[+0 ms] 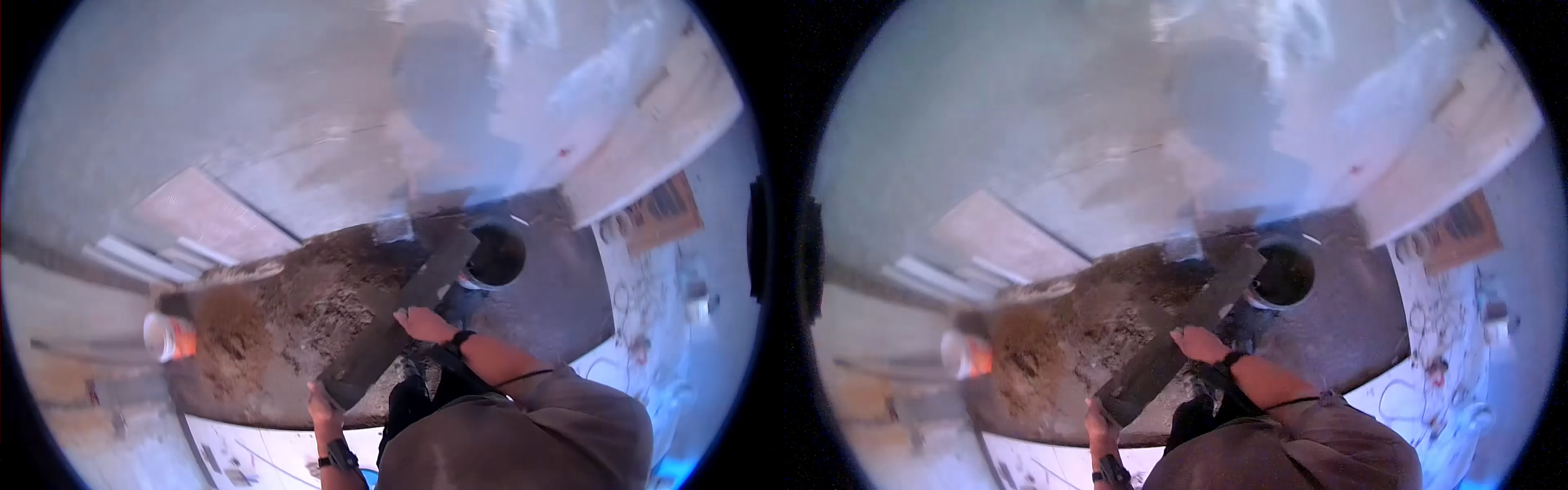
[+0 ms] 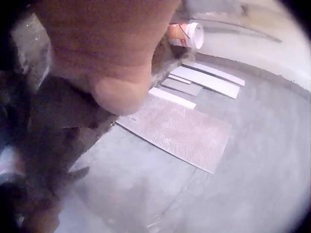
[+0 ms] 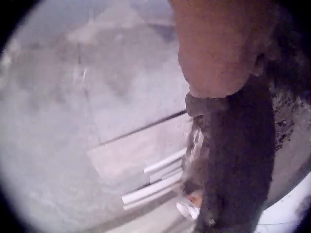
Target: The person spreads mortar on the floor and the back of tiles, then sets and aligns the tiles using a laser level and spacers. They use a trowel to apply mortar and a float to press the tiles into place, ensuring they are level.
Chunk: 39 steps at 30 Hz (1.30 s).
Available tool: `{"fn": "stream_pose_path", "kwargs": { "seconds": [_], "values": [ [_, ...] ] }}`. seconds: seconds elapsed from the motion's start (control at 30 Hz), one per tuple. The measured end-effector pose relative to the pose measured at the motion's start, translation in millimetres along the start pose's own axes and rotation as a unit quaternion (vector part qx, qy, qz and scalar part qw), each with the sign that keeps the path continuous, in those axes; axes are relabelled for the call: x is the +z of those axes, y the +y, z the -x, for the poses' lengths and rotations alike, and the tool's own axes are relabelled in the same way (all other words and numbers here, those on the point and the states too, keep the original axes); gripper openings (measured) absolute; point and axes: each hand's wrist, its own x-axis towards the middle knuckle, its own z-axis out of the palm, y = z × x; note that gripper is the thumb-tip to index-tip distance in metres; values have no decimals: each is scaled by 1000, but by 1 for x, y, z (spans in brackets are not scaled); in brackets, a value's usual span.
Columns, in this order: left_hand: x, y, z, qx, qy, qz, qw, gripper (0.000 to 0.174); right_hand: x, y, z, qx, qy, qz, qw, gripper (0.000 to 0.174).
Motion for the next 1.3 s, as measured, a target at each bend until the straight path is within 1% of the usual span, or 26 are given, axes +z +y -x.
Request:
{"fn": "stream_pose_path", "kwargs": {
  "seconds": [0.07,0.1,0.13,0.2,0.23,0.27,0.3,0.33,0.4,0.43,0.5,0.6,0.7,0.73,0.8,0.87,0.9,0.97,1.0,1.1,1.17,1.2,1.23,1.3],
  "values": [
    [-7,-1,-9,-31,29,38,998,64,-44,11,3,98,-26,-94,990,58],
    [-12,-3,-13,-41,50,62,996,64,-27,55,-3,72,25,-106,991,59],
    [-11,-1,-18,-43,29,69,996,65,-9,98,-8,43,76,-114,990,60],
    [-5,10,-14,-50,-6,80,996,65,2,129,7,104,192,-120,969,63],
    [4,16,-12,-57,49,57,996,65,8,137,12,137,246,-123,952,65],
    [15,26,-13,-66,107,33,992,65,-15,125,24,251,38,-209,944,62],
    [22,32,-13,-73,166,8,983,64,-1,130,33,234,69,-211,947,63],
    [21,35,-14,-81,145,17,986,64,15,132,50,215,100,-213,948,65],
    [11,40,-23,-91,97,42,990,64,32,145,72,228,101,-219,943,67],
    [5,41,-27,-96,104,34,989,64,41,152,83,234,102,-222,941,68],
    [-4,39,-35,-106,112,21,988,63,28,161,108,184,158,-170,955,67],
    [4,47,-31,-118,127,-2,985,62,28,226,125,311,67,-223,922,58],
    [8,50,-26,-120,39,38,991,62,-5,246,123,373,166,-122,905,45],
    [-9,42,-23,-84,151,3,985,61,-10,257,119,361,173,-38,916,40],
    [15,47,-7,-92,132,21,987,61,-15,285,104,327,181,126,919,32],
    [46,58,15,-102,120,35,987,60,-33,304,85,340,21,143,929,29],
    [67,63,23,-102,196,-9,975,60,-43,307,74,339,-56,153,927,30],
    [101,69,36,-101,343,-88,930,65,-50,307,58,333,-81,176,923,30],
    [98,64,43,-69,333,-67,938,66,-54,309,49,329,-93,191,920,31],
    [97,60,64,-50,328,-79,940,64,-46,341,29,298,-113,183,930,29],
    [100,59,75,-41,320,-85,943,63,-24,369,22,301,-95,196,928,31],
    [99,57,79,-36,297,-70,952,63,-22,379,20,306,-84,202,926,32],
    [98,54,82,-31,272,-54,960,62,-34,375,14,319,-97,174,927,33],
    [98,50,91,-35,295,-74,952,63,-71,351,-7,345,-121,113,924,36]
  ]
}}
